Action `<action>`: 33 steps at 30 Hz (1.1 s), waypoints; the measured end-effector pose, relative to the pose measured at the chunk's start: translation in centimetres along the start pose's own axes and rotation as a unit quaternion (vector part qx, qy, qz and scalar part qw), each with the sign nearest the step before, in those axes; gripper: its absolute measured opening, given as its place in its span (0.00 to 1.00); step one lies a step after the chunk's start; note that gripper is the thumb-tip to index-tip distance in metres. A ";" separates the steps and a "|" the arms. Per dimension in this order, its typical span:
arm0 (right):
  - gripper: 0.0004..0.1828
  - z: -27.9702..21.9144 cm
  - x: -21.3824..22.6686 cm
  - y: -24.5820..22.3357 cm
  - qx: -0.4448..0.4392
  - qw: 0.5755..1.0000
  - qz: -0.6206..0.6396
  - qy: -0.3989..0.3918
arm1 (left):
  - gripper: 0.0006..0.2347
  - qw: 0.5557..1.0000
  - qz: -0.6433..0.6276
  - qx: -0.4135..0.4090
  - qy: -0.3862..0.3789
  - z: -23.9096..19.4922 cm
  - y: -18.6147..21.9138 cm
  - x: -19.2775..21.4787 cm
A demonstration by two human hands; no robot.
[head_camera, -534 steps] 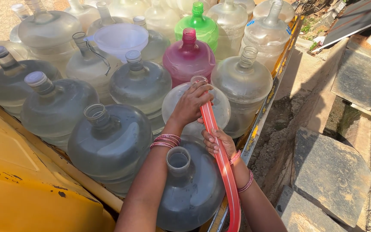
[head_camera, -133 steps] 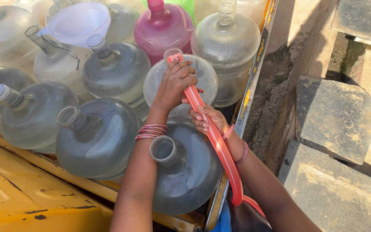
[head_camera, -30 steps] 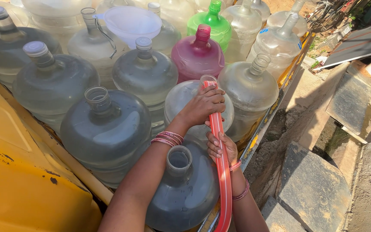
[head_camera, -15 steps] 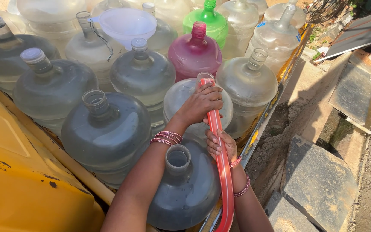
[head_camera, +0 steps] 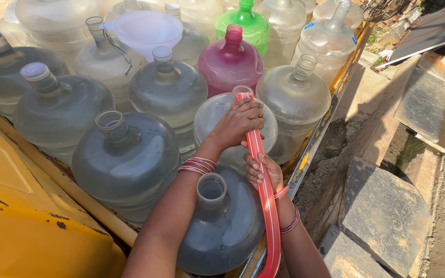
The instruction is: The person fills large plastic water bottles on the back of a vehicle using a long red hose, holding the hose in place by hand over the opening of each bottle.
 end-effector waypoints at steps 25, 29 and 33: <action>0.31 -0.4 3.0 0.9 -0.010 1.000 -0.004 -0.004 | 0.11 0.911 -0.377 0.160 -0.058 3.2 5.3 10.4; 0.27 -0.9 4.2 1.3 0.009 0.999 -0.045 -0.003 | 0.15 0.829 -0.543 0.042 -0.129 3.0 17.2 12.6; 0.32 -0.3 1.3 0.5 -0.009 1.000 0.006 -0.019 | 0.19 0.724 -0.658 0.015 -0.206 0.5 26.7 7.9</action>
Point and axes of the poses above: each hand's wrist, its own z-axis towards the middle knuckle, its own x-axis out of the back of the hand, y = z × x, the point moved 9 cm from there along z, towards the middle knuckle, and after that the axes turned 12 degrees about -z, right-handed, at the moved point
